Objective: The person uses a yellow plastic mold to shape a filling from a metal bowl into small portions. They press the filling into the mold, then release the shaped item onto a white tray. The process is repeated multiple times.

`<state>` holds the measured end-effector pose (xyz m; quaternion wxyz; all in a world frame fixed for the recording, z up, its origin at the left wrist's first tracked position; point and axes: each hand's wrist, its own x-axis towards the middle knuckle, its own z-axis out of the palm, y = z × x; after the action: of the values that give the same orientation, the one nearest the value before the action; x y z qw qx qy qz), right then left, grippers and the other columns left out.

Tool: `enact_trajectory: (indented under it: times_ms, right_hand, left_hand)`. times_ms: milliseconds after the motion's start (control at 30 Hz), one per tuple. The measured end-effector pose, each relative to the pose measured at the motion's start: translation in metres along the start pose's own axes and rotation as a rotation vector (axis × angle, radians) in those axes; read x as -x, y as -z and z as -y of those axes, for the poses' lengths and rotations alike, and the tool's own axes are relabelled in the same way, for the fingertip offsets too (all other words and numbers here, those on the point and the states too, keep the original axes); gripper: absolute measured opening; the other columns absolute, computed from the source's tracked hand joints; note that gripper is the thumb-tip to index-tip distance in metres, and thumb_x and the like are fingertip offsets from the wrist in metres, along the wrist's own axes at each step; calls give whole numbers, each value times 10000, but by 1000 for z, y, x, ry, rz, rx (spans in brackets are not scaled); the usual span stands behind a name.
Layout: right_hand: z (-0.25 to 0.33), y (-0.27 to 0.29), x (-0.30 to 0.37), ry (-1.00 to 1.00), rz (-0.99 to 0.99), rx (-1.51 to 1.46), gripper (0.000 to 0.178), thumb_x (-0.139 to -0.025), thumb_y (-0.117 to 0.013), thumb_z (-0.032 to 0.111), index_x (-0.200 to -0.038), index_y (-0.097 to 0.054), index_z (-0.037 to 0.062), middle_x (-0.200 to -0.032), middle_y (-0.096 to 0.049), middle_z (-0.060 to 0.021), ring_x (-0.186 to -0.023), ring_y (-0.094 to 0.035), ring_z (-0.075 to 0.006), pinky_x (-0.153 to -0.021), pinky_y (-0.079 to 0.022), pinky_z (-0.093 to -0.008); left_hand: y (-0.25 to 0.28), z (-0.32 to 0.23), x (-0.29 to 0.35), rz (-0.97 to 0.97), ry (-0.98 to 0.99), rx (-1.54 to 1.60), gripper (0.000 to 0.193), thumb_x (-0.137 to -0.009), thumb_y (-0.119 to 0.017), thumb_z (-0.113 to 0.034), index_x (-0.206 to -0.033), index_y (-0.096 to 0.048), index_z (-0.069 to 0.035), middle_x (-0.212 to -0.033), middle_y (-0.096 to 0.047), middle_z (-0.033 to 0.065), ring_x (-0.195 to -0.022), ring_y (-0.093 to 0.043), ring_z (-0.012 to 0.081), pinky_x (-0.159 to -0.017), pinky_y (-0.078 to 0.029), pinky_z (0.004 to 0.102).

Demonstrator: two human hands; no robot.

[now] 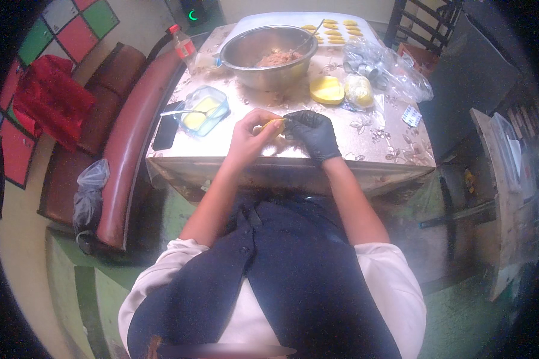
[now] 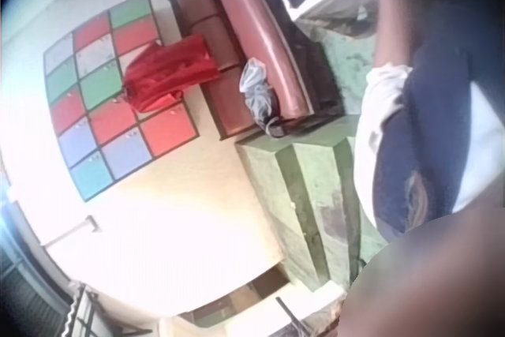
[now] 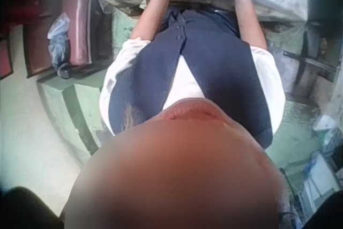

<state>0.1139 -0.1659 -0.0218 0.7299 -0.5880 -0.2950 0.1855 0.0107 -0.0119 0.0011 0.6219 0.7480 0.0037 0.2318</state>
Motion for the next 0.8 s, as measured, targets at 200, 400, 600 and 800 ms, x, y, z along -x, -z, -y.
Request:
enact_trajectory:
  times_ms: [200,400,600,800]
  right_hand:
    - [5,-2,1,-25,-13,-2,178,-848,-671,78,-1001,-692,-10,-906,-703,-74,-785,-638,-109,-710,-531,-257]
    - [7,-2,6,-1,8,14,178,-839,-680,69,-998,-692,-12,-881,-707,-77,-753,-642,-109,-677,-530,-253]
    - [9,-2,6,-30,-1,60,197,-803,-730,71,-975,-691,-16,-865,-706,-78,-735,-636,-104,-648,-516,-249]
    - [11,-2,4,-11,33,67,228,-775,-769,91,-967,-694,-7,-875,-704,-63,-752,-628,-97,-673,-511,-246]
  left_hand:
    - [1,-4,0,-13,-44,-105,194,-854,-709,-161,-951,-693,7,-969,-626,62,-908,-607,130,-768,-526,275]
    - [0,-2,1,-46,-48,-71,181,-845,-717,-157,-935,-708,0,-957,-635,59,-892,-611,127,-745,-518,263]
    - [2,4,-1,-32,-21,-58,163,-835,-725,-136,-923,-709,0,-956,-637,61,-859,-612,114,-721,-514,255]
    - [4,4,-2,-9,-47,-60,146,-835,-726,-137,-905,-717,-9,-933,-648,57,-845,-612,109,-709,-510,247]
